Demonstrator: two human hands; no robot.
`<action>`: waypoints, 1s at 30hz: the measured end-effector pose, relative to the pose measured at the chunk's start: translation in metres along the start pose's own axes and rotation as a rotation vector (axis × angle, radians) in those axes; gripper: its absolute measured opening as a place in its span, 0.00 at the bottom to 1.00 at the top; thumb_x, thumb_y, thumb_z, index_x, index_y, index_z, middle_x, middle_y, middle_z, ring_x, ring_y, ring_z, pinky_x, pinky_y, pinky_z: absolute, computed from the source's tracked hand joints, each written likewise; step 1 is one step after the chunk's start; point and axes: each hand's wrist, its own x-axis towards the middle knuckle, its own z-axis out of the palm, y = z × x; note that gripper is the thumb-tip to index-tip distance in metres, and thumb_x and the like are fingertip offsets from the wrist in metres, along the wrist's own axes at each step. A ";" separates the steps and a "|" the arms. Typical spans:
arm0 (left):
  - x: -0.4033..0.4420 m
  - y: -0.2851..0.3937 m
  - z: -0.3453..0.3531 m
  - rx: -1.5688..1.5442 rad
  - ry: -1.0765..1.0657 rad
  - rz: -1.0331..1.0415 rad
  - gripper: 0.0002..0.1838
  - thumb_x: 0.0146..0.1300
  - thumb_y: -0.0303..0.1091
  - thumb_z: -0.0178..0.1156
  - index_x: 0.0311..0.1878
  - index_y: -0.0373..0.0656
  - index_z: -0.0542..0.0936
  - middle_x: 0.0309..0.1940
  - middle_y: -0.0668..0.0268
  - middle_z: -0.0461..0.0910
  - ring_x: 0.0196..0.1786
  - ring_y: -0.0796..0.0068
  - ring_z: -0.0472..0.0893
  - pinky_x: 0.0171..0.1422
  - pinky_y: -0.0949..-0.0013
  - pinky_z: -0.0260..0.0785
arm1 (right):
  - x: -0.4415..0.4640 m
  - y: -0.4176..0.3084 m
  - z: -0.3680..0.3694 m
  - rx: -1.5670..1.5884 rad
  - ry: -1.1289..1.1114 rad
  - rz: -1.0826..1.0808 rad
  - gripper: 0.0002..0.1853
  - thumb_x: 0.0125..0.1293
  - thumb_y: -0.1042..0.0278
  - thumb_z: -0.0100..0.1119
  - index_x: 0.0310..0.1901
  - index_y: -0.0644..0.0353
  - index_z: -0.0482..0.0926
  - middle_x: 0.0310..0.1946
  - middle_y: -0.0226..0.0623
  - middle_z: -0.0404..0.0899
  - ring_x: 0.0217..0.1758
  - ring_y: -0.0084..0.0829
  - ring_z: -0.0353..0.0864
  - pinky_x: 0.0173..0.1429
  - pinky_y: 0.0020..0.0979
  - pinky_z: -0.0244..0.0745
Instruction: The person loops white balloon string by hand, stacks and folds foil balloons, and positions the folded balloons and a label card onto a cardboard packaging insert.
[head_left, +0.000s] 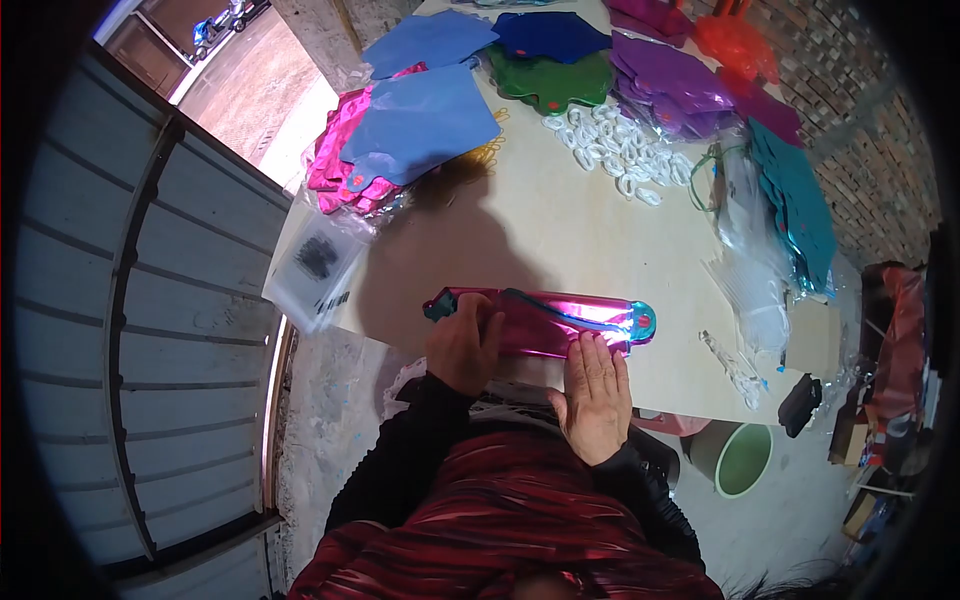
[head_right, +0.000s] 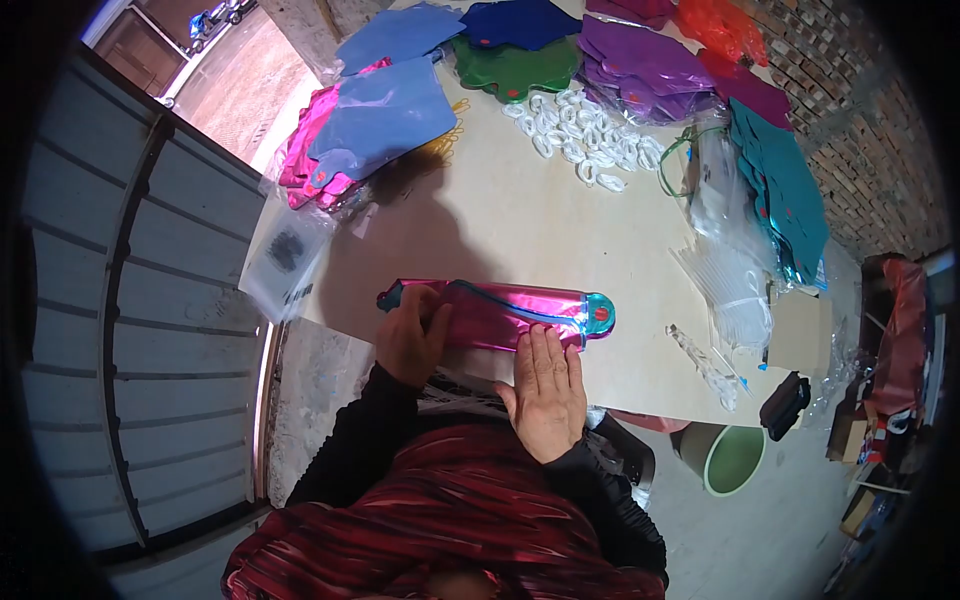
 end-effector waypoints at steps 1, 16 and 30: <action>0.000 0.000 0.001 0.014 0.004 0.013 0.11 0.58 0.34 0.61 0.40 0.45 0.70 0.20 0.62 0.74 0.26 0.57 0.76 0.30 0.56 0.65 | 0.000 0.000 0.000 0.003 0.007 -0.002 0.35 0.54 0.57 0.62 0.60 0.69 0.66 0.63 0.51 0.62 0.69 0.46 0.58 0.70 0.48 0.50; 0.002 0.003 -0.001 0.214 -0.038 0.235 0.04 0.62 0.36 0.55 0.38 0.50 0.73 0.18 0.67 0.72 0.24 0.65 0.75 0.33 0.62 0.62 | 0.006 -0.007 -0.005 0.057 0.027 -0.082 0.38 0.52 0.53 0.63 0.60 0.70 0.65 0.64 0.51 0.60 0.70 0.46 0.56 0.71 0.46 0.48; 0.004 0.006 -0.002 0.188 -0.141 0.159 0.04 0.61 0.34 0.56 0.38 0.48 0.74 0.24 0.64 0.78 0.30 0.62 0.79 0.37 0.62 0.63 | 0.003 -0.001 -0.010 -0.053 -0.111 0.049 0.46 0.52 0.46 0.61 0.63 0.74 0.57 0.65 0.58 0.56 0.71 0.50 0.52 0.72 0.45 0.47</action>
